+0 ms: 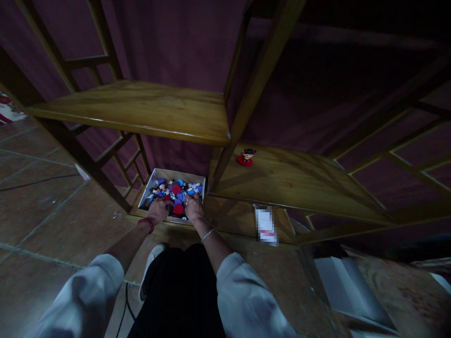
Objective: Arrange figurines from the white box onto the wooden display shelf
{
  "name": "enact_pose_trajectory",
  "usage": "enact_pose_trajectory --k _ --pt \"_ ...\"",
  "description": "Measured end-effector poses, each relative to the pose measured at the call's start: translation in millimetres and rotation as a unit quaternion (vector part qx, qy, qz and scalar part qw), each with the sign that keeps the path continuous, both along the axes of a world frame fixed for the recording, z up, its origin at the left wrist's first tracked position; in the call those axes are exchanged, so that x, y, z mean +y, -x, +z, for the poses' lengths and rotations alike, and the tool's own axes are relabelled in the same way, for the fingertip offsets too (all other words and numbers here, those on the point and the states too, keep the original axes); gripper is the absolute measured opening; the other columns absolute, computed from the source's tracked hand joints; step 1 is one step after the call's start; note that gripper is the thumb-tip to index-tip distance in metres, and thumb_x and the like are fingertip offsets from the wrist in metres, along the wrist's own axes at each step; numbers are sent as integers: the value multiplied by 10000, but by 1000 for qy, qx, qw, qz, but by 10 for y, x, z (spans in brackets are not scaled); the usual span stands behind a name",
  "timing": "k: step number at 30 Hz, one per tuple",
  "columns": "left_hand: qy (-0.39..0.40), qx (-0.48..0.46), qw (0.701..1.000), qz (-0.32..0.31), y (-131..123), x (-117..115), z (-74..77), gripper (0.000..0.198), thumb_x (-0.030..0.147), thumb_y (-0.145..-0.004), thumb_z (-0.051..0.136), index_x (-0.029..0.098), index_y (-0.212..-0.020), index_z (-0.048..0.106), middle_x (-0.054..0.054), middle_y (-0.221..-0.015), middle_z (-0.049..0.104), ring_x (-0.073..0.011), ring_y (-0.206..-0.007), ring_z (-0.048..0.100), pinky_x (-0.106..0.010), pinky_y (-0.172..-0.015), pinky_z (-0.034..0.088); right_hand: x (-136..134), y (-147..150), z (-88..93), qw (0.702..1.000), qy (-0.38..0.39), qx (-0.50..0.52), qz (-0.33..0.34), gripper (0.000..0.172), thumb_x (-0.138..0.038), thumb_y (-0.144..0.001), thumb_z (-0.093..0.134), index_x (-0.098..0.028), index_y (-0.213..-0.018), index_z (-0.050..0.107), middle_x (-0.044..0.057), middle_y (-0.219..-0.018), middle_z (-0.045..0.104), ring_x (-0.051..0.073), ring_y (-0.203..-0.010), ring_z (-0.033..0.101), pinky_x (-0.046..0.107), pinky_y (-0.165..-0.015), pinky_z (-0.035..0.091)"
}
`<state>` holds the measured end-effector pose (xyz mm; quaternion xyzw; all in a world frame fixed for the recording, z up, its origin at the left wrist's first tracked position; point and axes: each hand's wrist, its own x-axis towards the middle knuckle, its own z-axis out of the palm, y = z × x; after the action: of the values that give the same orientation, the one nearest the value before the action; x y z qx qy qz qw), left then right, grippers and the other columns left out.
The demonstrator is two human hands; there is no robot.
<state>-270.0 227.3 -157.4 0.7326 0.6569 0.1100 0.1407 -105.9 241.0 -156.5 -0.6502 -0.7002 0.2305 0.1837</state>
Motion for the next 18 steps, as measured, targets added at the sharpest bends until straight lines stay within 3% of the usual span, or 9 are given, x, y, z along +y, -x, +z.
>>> enact_pose_trajectory --k 7,13,18 --pt "-6 8 1000 -7 -40 3 -18 327 168 -696 466 245 -935 675 -47 -973 627 -194 -921 536 -313 -898 378 -28 -14 -7 1000 -18 10 19 294 -85 -727 467 -231 -935 616 56 -1055 495 169 -947 457 263 -832 365" --pt "0 -5 1000 -15 -177 -23 90 231 243 -677 525 256 -845 682 -28 -928 622 -196 -933 514 -329 -903 366 -38 -8 10 999 -16 20 31 166 -155 -749 487 -218 -832 617 52 -1003 487 167 -938 439 261 -833 365" --pt "16 -22 1000 -5 -276 -29 172 166 277 -659 572 227 -791 659 -53 -923 618 -230 -976 497 -341 -869 374 -52 -9 50 999 -4 21 38 211 -126 -755 465 -229 -854 621 40 -989 489 157 -973 435 251 -867 355"
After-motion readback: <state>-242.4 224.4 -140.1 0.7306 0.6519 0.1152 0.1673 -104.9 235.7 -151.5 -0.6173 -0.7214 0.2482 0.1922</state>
